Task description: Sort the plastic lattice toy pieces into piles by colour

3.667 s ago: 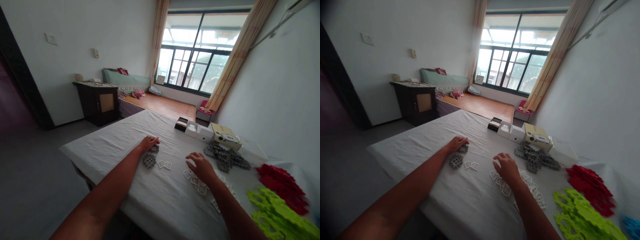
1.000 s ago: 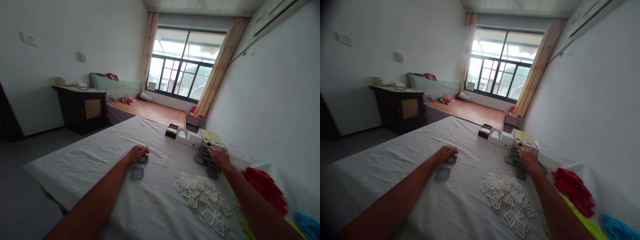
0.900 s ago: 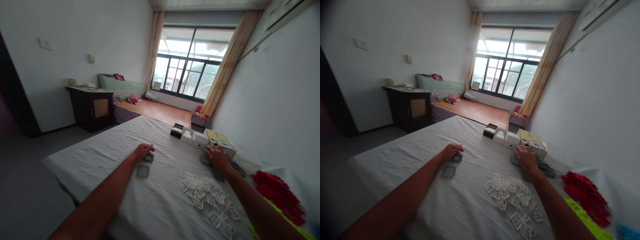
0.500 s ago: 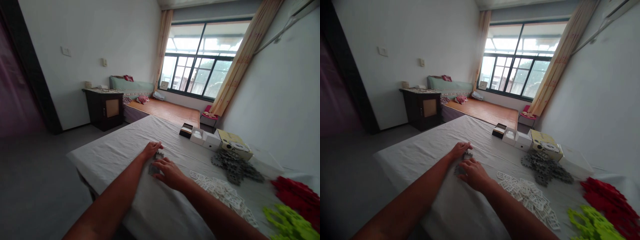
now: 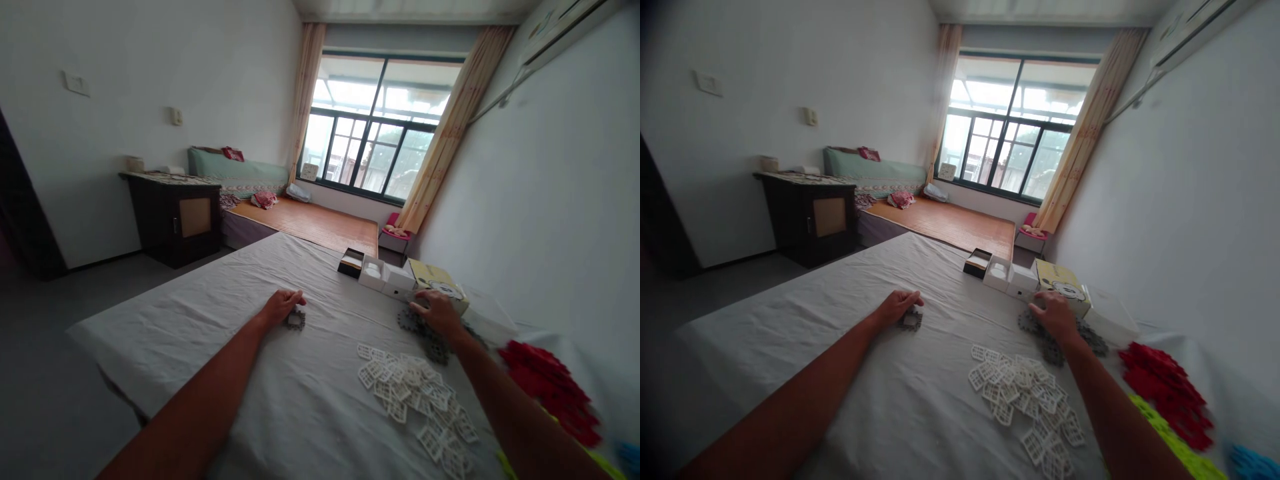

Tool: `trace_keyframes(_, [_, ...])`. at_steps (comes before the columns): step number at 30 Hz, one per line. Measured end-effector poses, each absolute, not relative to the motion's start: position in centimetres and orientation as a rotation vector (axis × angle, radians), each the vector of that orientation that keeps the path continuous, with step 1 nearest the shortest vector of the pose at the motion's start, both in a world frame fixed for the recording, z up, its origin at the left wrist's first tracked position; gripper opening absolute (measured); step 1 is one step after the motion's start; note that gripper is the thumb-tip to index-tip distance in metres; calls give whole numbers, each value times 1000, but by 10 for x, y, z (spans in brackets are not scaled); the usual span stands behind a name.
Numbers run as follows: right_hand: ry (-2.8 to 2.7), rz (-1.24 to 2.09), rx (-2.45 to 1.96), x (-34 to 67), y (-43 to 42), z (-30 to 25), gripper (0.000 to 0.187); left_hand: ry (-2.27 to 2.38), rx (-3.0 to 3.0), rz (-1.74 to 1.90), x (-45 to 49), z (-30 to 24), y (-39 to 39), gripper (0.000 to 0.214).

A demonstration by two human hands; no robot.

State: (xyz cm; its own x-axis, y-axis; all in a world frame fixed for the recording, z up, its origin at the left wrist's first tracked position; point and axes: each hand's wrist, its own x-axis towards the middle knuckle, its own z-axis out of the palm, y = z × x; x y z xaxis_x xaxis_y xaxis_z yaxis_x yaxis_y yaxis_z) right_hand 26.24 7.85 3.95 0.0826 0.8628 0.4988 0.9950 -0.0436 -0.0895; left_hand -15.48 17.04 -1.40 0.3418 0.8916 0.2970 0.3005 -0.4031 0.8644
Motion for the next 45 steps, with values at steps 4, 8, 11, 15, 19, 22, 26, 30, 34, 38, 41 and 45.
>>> trace_keyframes(4, [-1746, -580, -2046, 284, 86, 39, 33, 1054, 1791, 1077, -154, -17, 173, 58])
trace_keyframes(8, [-2093, -283, -1670, 177, 89, 32, 35, 995, 1589, 1176, -154, -22, 178, 59])
trace_keyframes(11, [-2396, 48, -1322, 77, 86, 22, 38, 970, 1463, 1261, -154, -24, 179, 57])
trace_keyframes(15, [-2454, 89, -1264, -2, 87, 8, 49, 967, 1413, 1309, -157, -22, 178, 56])
trace_keyframes(19, [-2450, 50, -1285, -1, 91, 13, 36, 961, 1425, 1300, -159, -22, 178, 57])
trace_keyframes(22, [-2261, -121, -1492, 48, 90, 30, 32, 953, 1467, 1269, -160, -23, 181, 57])
trace_keyframes(26, [-1800, -379, -1865, 161, 84, 54, 34, 984, 1503, 1218, -158, -20, 183, 59])
trace_keyframes(30, [-1513, -433, -2145, 254, 76, 69, 34, 1008, 1549, 1171, -157, -15, 181, 61])
trace_keyframes(34, [-1615, -297, -1968, 267, 60, 71, 39, 1050, 1599, 1146, -159, -14, 178, 62])
trace_keyframes(38, [-1741, -106, -1695, 228, 23, 57, 41, 1137, 1722, 1074, -161, -10, 178, 59])
trace_keyframes(41, [-1731, 6, -1571, 199, -19, 44, 36, 1183, 1911, 906, -151, 2, 174, 57])
trace_keyframes(45, [-1798, -97, -1466, 174, -68, 37, 25, 1039, 2241, 558, -114, 15, 141, 57])
